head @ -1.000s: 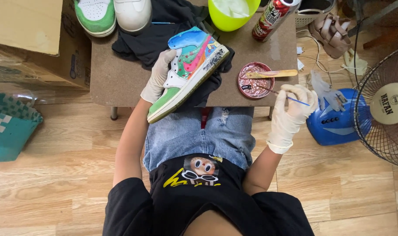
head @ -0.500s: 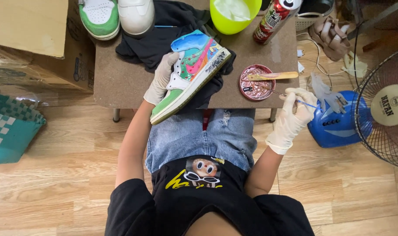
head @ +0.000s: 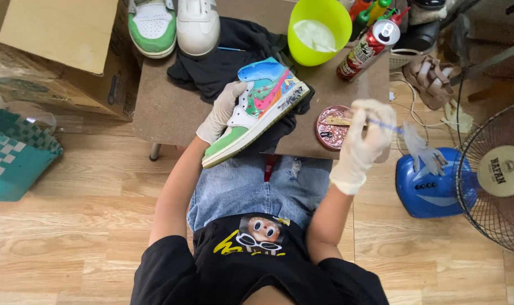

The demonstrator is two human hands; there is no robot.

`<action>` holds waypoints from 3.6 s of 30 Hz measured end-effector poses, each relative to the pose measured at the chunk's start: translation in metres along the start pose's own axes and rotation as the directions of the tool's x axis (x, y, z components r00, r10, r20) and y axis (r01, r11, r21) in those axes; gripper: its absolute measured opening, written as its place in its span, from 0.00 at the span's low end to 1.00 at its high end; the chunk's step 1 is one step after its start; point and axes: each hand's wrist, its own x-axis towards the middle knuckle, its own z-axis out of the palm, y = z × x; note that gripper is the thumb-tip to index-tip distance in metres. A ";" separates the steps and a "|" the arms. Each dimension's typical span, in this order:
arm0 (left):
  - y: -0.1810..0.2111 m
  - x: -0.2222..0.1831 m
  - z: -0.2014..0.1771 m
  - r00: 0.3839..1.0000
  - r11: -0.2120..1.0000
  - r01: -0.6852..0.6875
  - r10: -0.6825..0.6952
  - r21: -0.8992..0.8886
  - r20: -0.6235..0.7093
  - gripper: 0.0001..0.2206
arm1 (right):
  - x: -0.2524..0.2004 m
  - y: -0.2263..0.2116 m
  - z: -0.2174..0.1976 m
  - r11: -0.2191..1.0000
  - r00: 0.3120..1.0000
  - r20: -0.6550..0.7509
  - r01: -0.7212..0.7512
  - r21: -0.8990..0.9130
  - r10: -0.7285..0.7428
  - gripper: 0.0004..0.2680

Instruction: A person is using a small brush to apply pink paint to a custom-designed sneaker on a workbench.

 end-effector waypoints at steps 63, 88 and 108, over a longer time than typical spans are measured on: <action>0.054 -0.028 -0.002 0.961 0.916 -0.271 0.242 0.295 0.130 0.12 | -0.001 -0.013 0.033 0.959 0.984 0.095 0.171 -0.226 -0.153 0.12; 0.035 -0.025 -0.021 0.909 0.814 -0.411 0.334 0.410 0.249 0.12 | 0.005 -0.026 0.023 0.996 0.982 0.186 -0.006 -0.087 0.022 0.06; -0.097 0.038 -0.026 0.926 0.824 -0.375 0.309 0.425 0.218 0.13 | 0.006 -0.053 0.006 0.970 0.941 0.275 -0.226 0.085 0.195 0.05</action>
